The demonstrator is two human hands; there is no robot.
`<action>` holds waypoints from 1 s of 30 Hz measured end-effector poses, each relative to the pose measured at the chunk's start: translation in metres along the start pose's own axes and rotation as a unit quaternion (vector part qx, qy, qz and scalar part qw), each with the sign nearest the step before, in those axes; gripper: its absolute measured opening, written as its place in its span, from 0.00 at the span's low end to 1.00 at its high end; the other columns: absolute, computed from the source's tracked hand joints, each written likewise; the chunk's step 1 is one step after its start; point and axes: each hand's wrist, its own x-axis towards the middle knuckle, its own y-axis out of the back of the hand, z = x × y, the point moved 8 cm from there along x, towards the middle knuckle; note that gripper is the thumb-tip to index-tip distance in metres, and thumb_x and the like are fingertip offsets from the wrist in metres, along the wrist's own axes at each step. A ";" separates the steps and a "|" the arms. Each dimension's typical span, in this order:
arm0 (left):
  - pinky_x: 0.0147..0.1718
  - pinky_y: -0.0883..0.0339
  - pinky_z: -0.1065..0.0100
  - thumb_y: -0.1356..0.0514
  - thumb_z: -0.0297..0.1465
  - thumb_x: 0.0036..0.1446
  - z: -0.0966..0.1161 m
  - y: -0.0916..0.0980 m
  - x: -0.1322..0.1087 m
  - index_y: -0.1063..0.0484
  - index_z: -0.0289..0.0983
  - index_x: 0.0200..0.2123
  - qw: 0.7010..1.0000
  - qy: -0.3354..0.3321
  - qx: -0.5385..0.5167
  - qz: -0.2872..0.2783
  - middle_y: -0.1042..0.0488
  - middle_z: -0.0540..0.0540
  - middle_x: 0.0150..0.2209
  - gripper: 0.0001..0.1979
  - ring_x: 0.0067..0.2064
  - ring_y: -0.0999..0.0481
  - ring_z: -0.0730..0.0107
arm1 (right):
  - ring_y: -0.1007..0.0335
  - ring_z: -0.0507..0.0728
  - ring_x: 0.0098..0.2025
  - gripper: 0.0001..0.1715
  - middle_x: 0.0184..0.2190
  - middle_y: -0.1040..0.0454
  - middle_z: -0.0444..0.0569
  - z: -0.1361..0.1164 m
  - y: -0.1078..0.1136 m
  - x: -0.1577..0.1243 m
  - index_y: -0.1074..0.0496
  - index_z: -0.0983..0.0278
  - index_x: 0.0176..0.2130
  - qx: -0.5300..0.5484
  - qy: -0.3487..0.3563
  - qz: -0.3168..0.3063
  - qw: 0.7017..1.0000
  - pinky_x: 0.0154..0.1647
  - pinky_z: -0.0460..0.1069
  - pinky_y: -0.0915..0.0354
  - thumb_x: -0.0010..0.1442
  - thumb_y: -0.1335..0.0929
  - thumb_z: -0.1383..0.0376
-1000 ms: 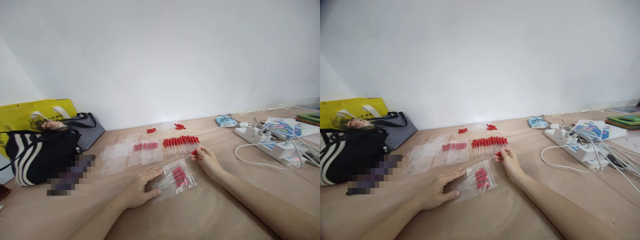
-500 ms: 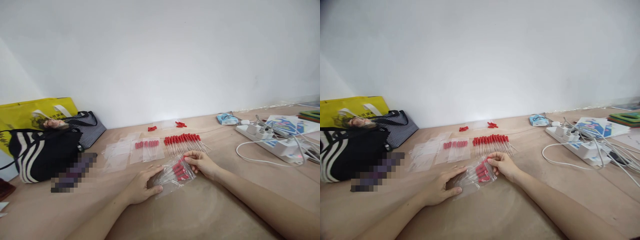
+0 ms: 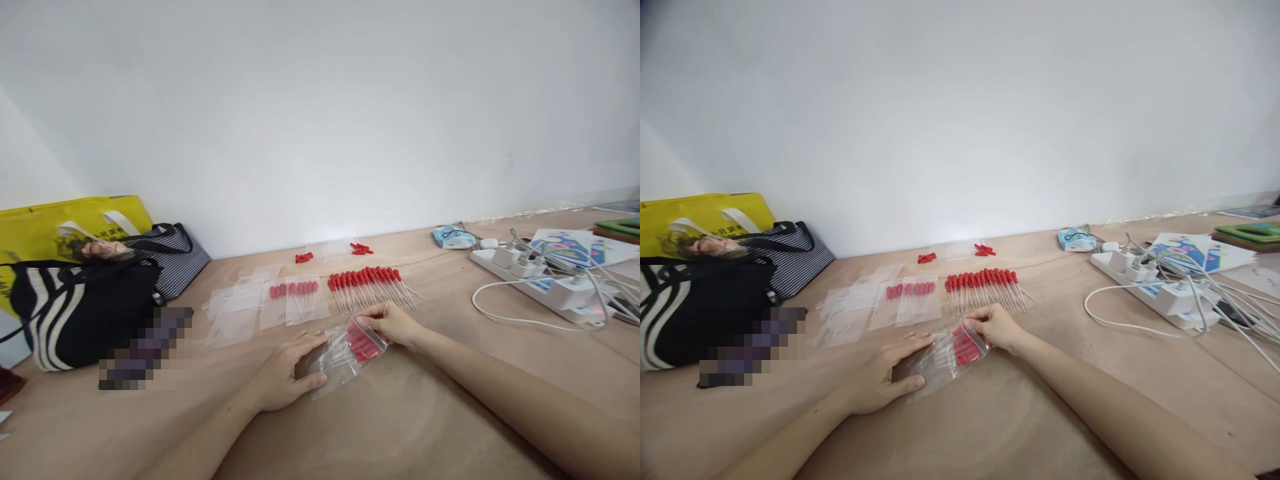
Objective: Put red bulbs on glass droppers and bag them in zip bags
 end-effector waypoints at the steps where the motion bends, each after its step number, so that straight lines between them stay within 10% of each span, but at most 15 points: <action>1: 0.55 0.52 0.52 0.45 0.43 0.52 0.001 0.001 0.000 0.44 0.44 0.56 1.000 -0.002 0.000 0.002 0.41 0.47 0.57 0.28 0.58 0.45 0.56 | 0.35 0.49 0.18 0.18 0.18 0.29 0.44 0.000 -0.002 0.000 0.28 0.67 0.26 0.010 0.006 -0.004 1.000 0.16 0.42 0.40 0.45 0.32 0.54; 8: 0.56 0.52 0.54 0.45 0.42 0.52 0.007 0.002 0.000 0.42 0.44 0.55 1.000 -0.018 0.003 0.014 0.39 0.47 0.55 0.26 0.56 0.41 0.59 | 0.32 0.52 0.22 0.15 0.21 0.27 0.46 0.006 0.014 0.003 0.31 0.67 0.25 -0.012 0.035 0.116 0.993 0.22 0.45 0.36 0.41 0.29 0.57; 18: 0.55 0.49 0.56 0.47 0.41 0.54 0.005 0.002 -0.001 0.43 0.43 0.55 1.000 -0.009 0.016 0.015 0.42 0.47 0.57 0.25 0.58 0.45 0.60 | 0.36 0.50 0.22 0.25 0.19 0.30 0.43 -0.003 -0.002 0.001 0.30 0.67 0.22 -0.108 0.093 0.001 0.990 0.23 0.43 0.41 0.51 0.38 0.49; 24: 0.55 0.50 0.56 0.48 0.37 0.56 0.010 0.001 -0.002 0.42 0.45 0.55 0.999 -0.036 0.017 0.007 0.44 0.48 0.58 0.22 0.59 0.47 0.60 | 0.49 0.45 0.11 0.18 0.13 0.37 0.39 0.005 0.038 -0.007 0.35 0.64 0.24 -0.086 -0.015 0.118 0.989 0.10 0.42 0.52 0.51 0.37 0.52; 30: 0.56 0.53 0.55 0.48 0.37 0.56 0.007 -0.002 -0.001 0.35 0.45 0.50 0.999 -0.048 0.017 0.001 0.39 0.48 0.55 0.17 0.57 0.43 0.60 | 0.43 0.46 0.15 0.19 0.17 0.33 0.41 0.004 0.031 -0.012 0.33 0.65 0.29 -0.154 0.000 0.095 0.983 0.14 0.42 0.49 0.42 0.30 0.54</action>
